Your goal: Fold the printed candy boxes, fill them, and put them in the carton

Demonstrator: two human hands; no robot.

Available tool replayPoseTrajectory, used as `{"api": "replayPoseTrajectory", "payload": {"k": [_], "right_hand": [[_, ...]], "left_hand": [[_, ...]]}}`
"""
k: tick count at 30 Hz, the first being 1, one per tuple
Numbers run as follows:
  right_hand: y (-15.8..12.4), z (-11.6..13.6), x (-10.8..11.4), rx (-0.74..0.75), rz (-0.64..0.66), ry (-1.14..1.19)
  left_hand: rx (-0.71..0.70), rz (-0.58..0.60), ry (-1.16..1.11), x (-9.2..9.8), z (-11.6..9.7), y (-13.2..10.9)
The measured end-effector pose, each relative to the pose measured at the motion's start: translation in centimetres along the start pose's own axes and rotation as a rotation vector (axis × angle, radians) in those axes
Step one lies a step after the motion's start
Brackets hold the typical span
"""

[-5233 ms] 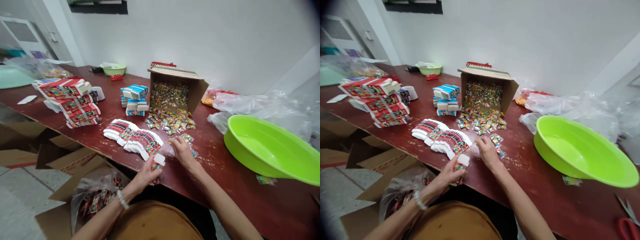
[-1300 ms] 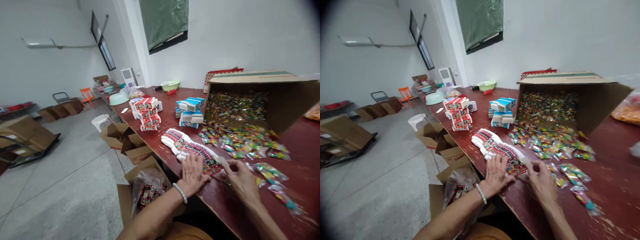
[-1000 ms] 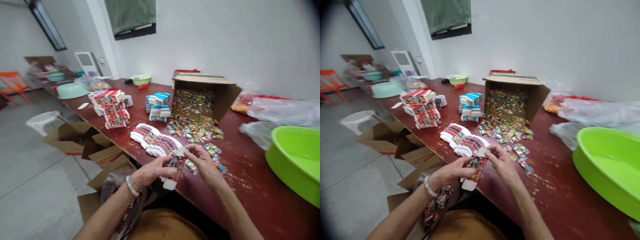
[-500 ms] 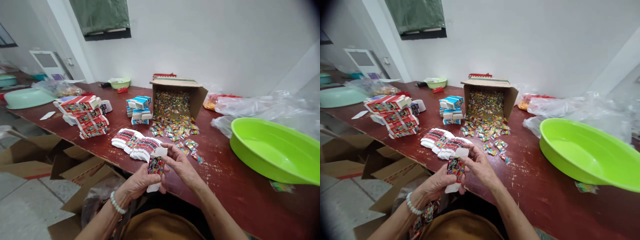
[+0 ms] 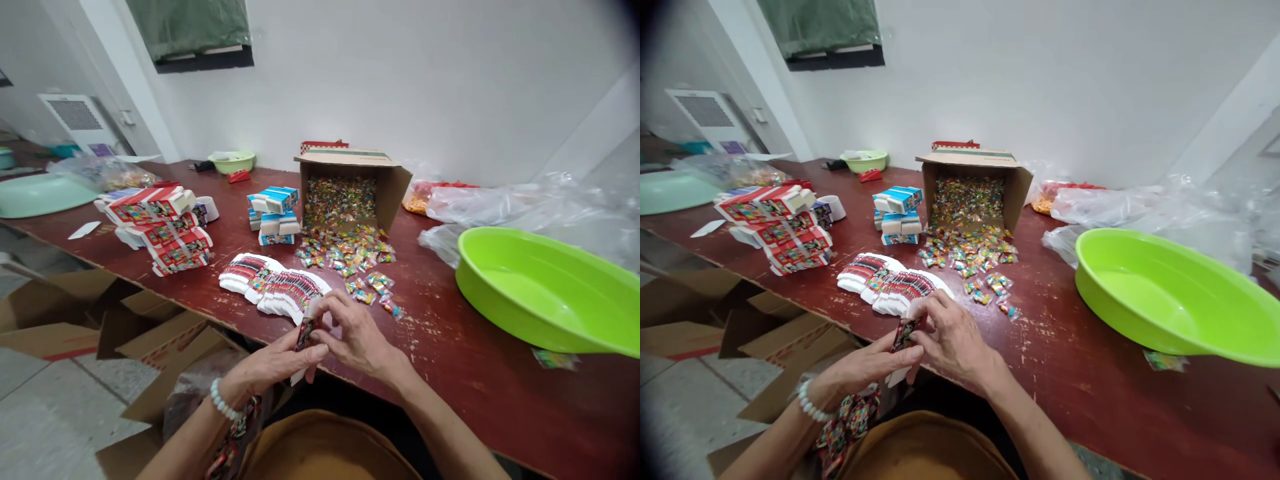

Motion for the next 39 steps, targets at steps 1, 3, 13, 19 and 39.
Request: {"api": "replayPoseTrajectory", "payload": {"k": [1, 3, 13, 19, 39], "right_hand": [[0.1, 0.0, 0.1, 0.002, 0.035, 0.023], [0.1, 0.0, 0.3, -0.004, 0.093, 0.056], [-1.3, -1.6, -1.0, -0.19, 0.427, 0.388], [-1.8, -3.7, -0.9, -0.324, 0.114, 0.427], [-1.7, 0.0, -0.2, -0.071, 0.005, -0.023]], "left_hand": [[-0.001, 0.009, 0.003, 0.0, -0.2, -0.1], [-0.011, 0.062, -0.008, -0.4, -0.6, -0.1], [0.013, 0.307, -0.033, -2.3, 0.2, 1.7], [0.029, 0.026, -0.062, -1.8, 1.1, 1.8], [-0.1, -0.261, 0.164, -0.7, 1.7, 2.5]]}}
Point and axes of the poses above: each hand's wrist, its own y-axis towards the middle knuckle, its own x-axis out of the back of the hand, z = x × y, the point moved 7 cm from there along y, towards the middle knuckle, and after that the axes turned 2 degrees about z, right-handed, at the moved point
